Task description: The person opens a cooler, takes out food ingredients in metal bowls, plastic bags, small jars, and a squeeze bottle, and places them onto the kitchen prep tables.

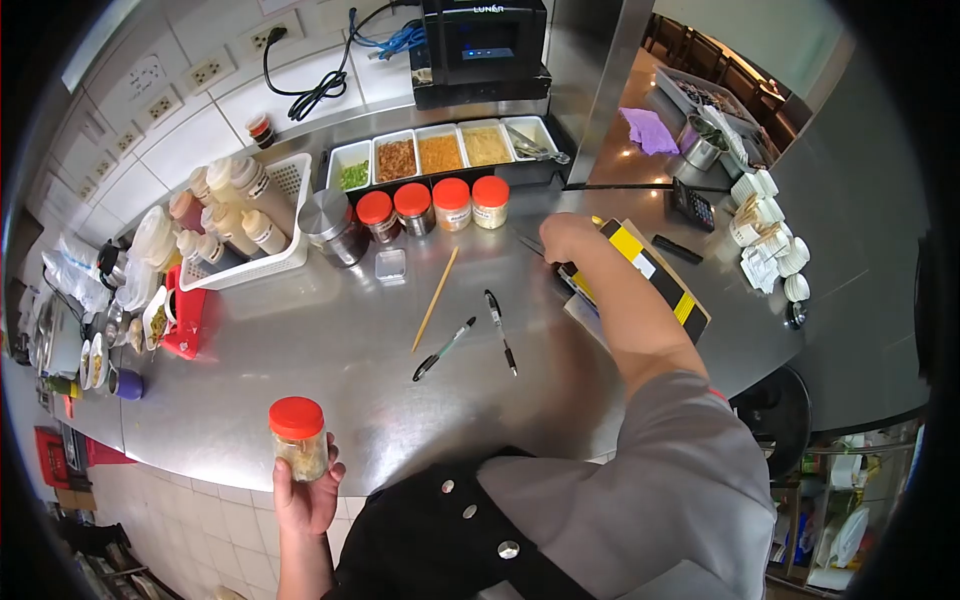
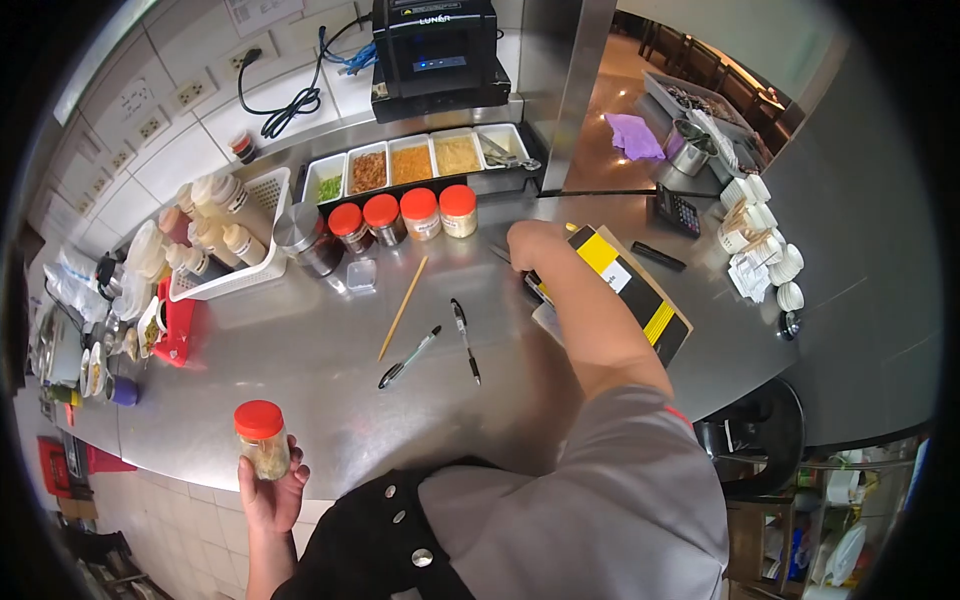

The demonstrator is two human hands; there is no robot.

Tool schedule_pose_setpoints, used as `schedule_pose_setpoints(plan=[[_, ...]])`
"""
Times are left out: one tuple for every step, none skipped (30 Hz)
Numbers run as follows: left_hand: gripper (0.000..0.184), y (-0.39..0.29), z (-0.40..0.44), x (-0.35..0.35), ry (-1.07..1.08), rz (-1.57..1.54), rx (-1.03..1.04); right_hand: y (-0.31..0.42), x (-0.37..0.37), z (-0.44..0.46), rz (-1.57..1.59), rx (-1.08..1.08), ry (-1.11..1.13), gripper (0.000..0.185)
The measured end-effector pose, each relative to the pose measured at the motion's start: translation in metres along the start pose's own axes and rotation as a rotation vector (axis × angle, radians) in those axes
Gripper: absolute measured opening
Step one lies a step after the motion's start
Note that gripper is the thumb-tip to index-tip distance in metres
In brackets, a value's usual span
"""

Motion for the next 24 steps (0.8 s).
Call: schedule_pose_setpoints(plan=[[0.069,0.0,0.0,0.001,0.007,0.005,-0.004,0.003,-0.001,-0.003,-0.02,-0.019,0.004,0.032],[0.069,0.0,0.001,0.003,0.014,0.009,-0.009,0.012,-0.004,-0.011,0.011,-0.095,0.023,0.034],[0.069,0.001,0.002,0.005,0.02,0.014,-0.013,0.024,-0.01,-0.021,0.042,-0.173,0.042,0.036],[0.069,0.003,0.004,0.005,0.019,0.02,-0.024,0.039,-0.013,-0.031,0.073,-0.254,0.064,0.039],[0.069,0.006,0.007,0.004,0.013,0.027,-0.034,0.057,-0.026,-0.043,0.248,-0.338,-0.121,0.045],[0.069,0.008,0.01,0.005,0.011,0.032,-0.044,0.073,-0.04,-0.06,0.423,-0.414,-0.308,0.05],[0.071,0.011,0.014,0.008,0.005,0.042,-0.076,0.101,-0.052,-0.086,0.702,-0.54,-0.289,0.069],[0.071,0.017,0.018,0.008,0.011,0.081,-0.1,0.133,-0.066,-0.122,1.0,-0.716,-0.155,0.079],[0.071,0.025,0.024,0.007,0.018,0.122,-0.124,0.16,-0.074,-0.153,1.12,-0.88,-0.108,0.084],[0.071,0.03,0.028,0.008,0.024,0.166,-0.147,0.18,-0.077,-0.178,1.19,-0.957,-0.033,0.08],[0.074,0.036,0.031,0.015,0.043,0.252,-0.19,0.2,-0.077,-0.198,1.258,-1.039,0.044,0.076],[0.074,0.042,0.034,0.026,0.051,0.281,-0.22,0.216,-0.072,-0.206,1.298,-1.087,-0.067,0.072],[0.074,0.048,0.037,0.04,0.06,0.308,-0.247,0.232,-0.063,-0.208,1.332,-1.136,-0.18,0.069],[0.075,0.053,0.038,0.047,0.067,0.333,-0.273,0.235,-0.065,-0.21,1.361,-1.183,-0.292,0.065],[0.075,0.058,0.038,0.043,0.071,0.286,-0.342,0.235,-0.056,-0.202,1.376,-1.129,-0.222,0.063],[0.075,0.058,0.039,0.04,0.099,0.327,-0.337,0.231,-0.049,-0.194,1.39,-1.075,-0.151,0.061],[0.075,0.059,0.04,0.037,0.126,0.368,-0.334,0.225,-0.044,-0.187,1.404,-1.019,-0.08,0.058],[0.076,0.059,0.039,0.034,0.15,0.409,-0.334,0.207,-0.049,-0.178,1.389,-0.944,-0.134,0.055],[0.075,0.05,0.036,0.032,0.114,0.46,-0.284,0.185,-0.053,-0.163,1.397,-0.863,-0.216,0.053],[0.074,0.038,0.032,0.033,0.08,0.51,-0.233,0.156,-0.061,-0.149,1.336,-0.719,-0.283,0.054],[0.073,0.026,0.03,0.033,0.05,0.559,-0.18,0.123,-0.072,-0.137,1.268,-0.575,-0.351,0.055],[0.073,0.017,0.027,0.025,0.011,0.537,-0.162,0.09,-0.083,-0.126,1.051,-0.429,-0.481,0.058],[0.072,0.006,0.021,0.013,-0.03,0.514,-0.143,0.061,-0.079,-0.107,0.889,-0.236,-0.468,0.062],[0.071,-0.003,0.016,0.001,-0.072,0.491,-0.123,0.037,-0.083,-0.099,0.653,-0.087,-0.573,0.064]])
Point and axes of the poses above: each hand's wrist, its own z-axis towards the middle knuckle, its own x-axis out of the palm, y = z × x, the point moved 8 cm from there along z, towards the middle knuckle, and after that the axes turned 7 degrees about -z, right-handed, at the moved point
